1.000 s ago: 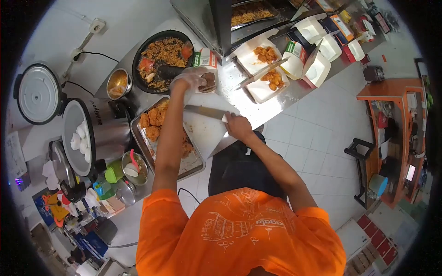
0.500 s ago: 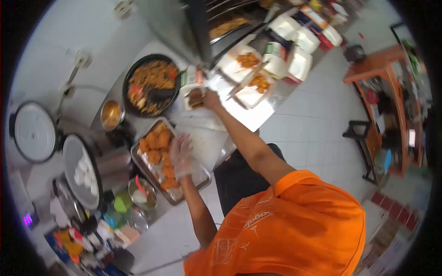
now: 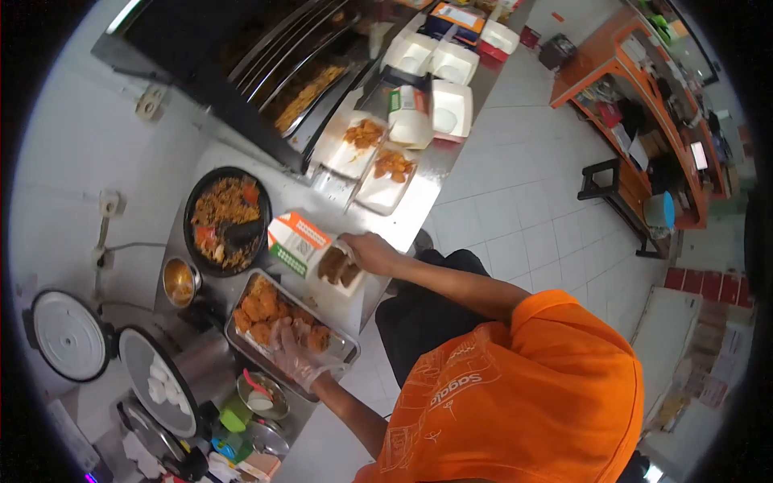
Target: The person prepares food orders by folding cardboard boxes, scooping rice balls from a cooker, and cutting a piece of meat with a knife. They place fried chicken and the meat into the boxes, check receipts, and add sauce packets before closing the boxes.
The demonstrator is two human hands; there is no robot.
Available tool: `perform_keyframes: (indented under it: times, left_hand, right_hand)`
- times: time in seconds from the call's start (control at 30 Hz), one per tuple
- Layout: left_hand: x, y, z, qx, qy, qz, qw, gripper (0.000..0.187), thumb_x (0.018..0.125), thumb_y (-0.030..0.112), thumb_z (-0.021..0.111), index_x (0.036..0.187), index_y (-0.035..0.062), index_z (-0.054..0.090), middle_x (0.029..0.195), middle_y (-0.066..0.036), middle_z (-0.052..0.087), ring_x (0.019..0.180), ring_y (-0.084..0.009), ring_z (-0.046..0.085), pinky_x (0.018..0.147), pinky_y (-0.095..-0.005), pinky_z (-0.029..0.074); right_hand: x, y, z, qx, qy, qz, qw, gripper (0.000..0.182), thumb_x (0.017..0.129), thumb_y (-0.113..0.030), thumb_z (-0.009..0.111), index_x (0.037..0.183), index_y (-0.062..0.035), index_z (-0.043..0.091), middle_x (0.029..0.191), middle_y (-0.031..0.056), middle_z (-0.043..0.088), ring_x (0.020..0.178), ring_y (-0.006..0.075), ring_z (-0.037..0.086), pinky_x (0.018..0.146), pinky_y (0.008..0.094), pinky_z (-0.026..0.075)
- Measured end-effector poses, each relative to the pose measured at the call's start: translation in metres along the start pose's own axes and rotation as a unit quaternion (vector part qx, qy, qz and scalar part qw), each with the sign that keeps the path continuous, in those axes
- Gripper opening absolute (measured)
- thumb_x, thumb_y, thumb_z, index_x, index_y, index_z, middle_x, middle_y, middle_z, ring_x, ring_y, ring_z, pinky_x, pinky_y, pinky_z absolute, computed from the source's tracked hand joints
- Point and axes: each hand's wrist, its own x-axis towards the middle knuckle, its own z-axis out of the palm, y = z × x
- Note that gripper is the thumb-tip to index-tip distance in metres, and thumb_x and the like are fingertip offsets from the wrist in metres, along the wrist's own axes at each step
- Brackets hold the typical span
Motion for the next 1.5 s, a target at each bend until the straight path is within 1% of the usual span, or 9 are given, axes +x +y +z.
perform_keyframes:
  times: [0.27, 0.37, 0.6, 0.77, 1.03, 1.1, 1.27, 1.33, 1.5]
  left_hand:
    - [-0.006, -0.011, 0.046, -0.025, -0.037, -0.027, 0.999, 0.018, 0.088, 0.010, 0.062, 0.106, 0.0133, 0.061, 0.101, -0.004, 0.063, 0.086, -0.0193, 0.061, 0.069, -0.0312, 0.053]
    - [-0.029, -0.020, 0.088, -0.008, -0.063, -0.053, 0.997, 0.019, 0.088, 0.010, 0.063, 0.107, 0.0121, 0.061, 0.101, -0.004, 0.063, 0.088, -0.0193, 0.061, 0.070, -0.0322, 0.052]
    - [-0.073, -0.041, 0.217, 0.020, -0.108, -0.017, 0.994, 0.026, 0.088, 0.009, 0.065, 0.113, 0.0080, 0.059, 0.103, -0.007, 0.064, 0.088, -0.0197, 0.062, 0.071, -0.0317, 0.053]
    - [-0.106, -0.070, 0.350, 0.028, -0.098, 0.024, 0.995, 0.030, 0.088, 0.013, 0.066, 0.117, 0.0067, 0.059, 0.106, -0.009, 0.064, 0.090, -0.0222, 0.064, 0.071, -0.0311, 0.054]
    - [-0.186, -0.082, 0.527, 0.001, -0.145, 0.018, 0.989, 0.029, 0.090, 0.011, 0.065, 0.116, 0.0000, 0.058, 0.105, -0.014, 0.064, 0.090, -0.0246, 0.066, 0.072, -0.0336, 0.057]
    - [-0.194, -0.080, 0.561, 0.035, -0.150, 0.057, 0.986, 0.028, 0.090, 0.011, 0.064, 0.115, -0.0006, 0.058, 0.105, -0.014, 0.064, 0.090, -0.0247, 0.066, 0.073, -0.0339, 0.058]
    - [-0.208, -0.061, 0.678, 0.102, -0.288, 0.169, 0.937, 0.029, 0.093, 0.018, 0.059, 0.114, -0.0026, 0.060, 0.109, -0.015, 0.059, 0.092, -0.0246, 0.063, 0.071, -0.0338, 0.055]
    - [-0.199, -0.066, 0.731, 0.072, -0.295, 0.075, 0.950, 0.031, 0.087, 0.023, 0.065, 0.108, 0.0014, 0.058, 0.100, -0.011, 0.060, 0.092, -0.0235, 0.063, 0.071, -0.0365, 0.055]
    - [-0.224, -0.090, 0.912, 0.076, -0.577, 0.095, 0.808, 0.033, 0.091, 0.022, 0.059, 0.112, -0.0024, 0.057, 0.108, -0.015, 0.060, 0.095, -0.0242, 0.061, 0.077, -0.0339, 0.053]
  right_hand:
    - [-0.100, 0.043, -0.208, 0.041, 0.102, -0.020, 0.994, 0.019, 0.084, 0.000, 0.052, 0.099, 0.0035, 0.062, 0.103, 0.0240, 0.066, 0.093, 0.0280, 0.067, 0.084, 0.0380, 0.051]
    - [-0.092, 0.081, -0.326, 0.036, 0.167, 0.033, 0.985, 0.031, 0.088, 0.000, 0.051, 0.117, 0.0036, 0.060, 0.094, 0.0119, 0.067, 0.088, 0.0117, 0.055, 0.079, 0.0283, 0.049]
    - [0.087, 0.249, -0.588, -0.124, 0.319, 0.068, 0.937, 0.035, 0.086, -0.009, 0.052, 0.117, 0.0023, 0.062, 0.101, 0.0212, 0.068, 0.091, 0.0239, 0.067, 0.080, 0.0362, 0.053]
    - [0.237, 0.270, -0.652, -0.166, 0.400, 0.181, 0.883, 0.044, 0.076, -0.026, 0.061, 0.111, 0.0001, 0.065, 0.108, 0.0252, 0.066, 0.100, 0.0371, 0.066, 0.083, 0.0440, 0.053]
    - [0.349, 0.365, -0.623, -0.131, 0.314, 0.094, 0.935, 0.041, 0.080, -0.044, 0.067, 0.091, -0.0042, 0.073, 0.077, 0.0143, 0.071, 0.068, 0.0270, 0.070, 0.067, 0.0394, 0.056]
    - [0.344, 0.364, -0.617, 0.003, 0.233, 0.014, 0.972, 0.039, 0.080, -0.039, 0.067, 0.096, -0.0029, 0.070, 0.080, 0.0133, 0.071, 0.071, 0.0258, 0.069, 0.067, 0.0377, 0.055]
    - [0.317, 0.358, -0.633, -0.286, 0.175, -0.070, 0.939, 0.020, 0.085, -0.018, 0.059, 0.097, -0.0036, 0.065, 0.093, 0.0176, 0.069, 0.088, 0.0315, 0.066, 0.076, 0.0408, 0.052]
    - [0.221, 0.309, -0.704, 0.056, 0.255, -0.061, 0.963, 0.028, 0.078, -0.006, 0.055, 0.103, -0.0067, 0.068, 0.092, 0.0181, 0.068, 0.089, 0.0358, 0.066, 0.080, 0.0467, 0.051]
    - [0.072, 0.474, -0.776, 0.107, 0.196, 0.148, 0.963, 0.034, 0.091, -0.034, 0.055, 0.116, -0.0139, 0.066, 0.119, 0.0089, 0.065, 0.106, 0.0289, 0.062, 0.091, 0.0411, 0.049]
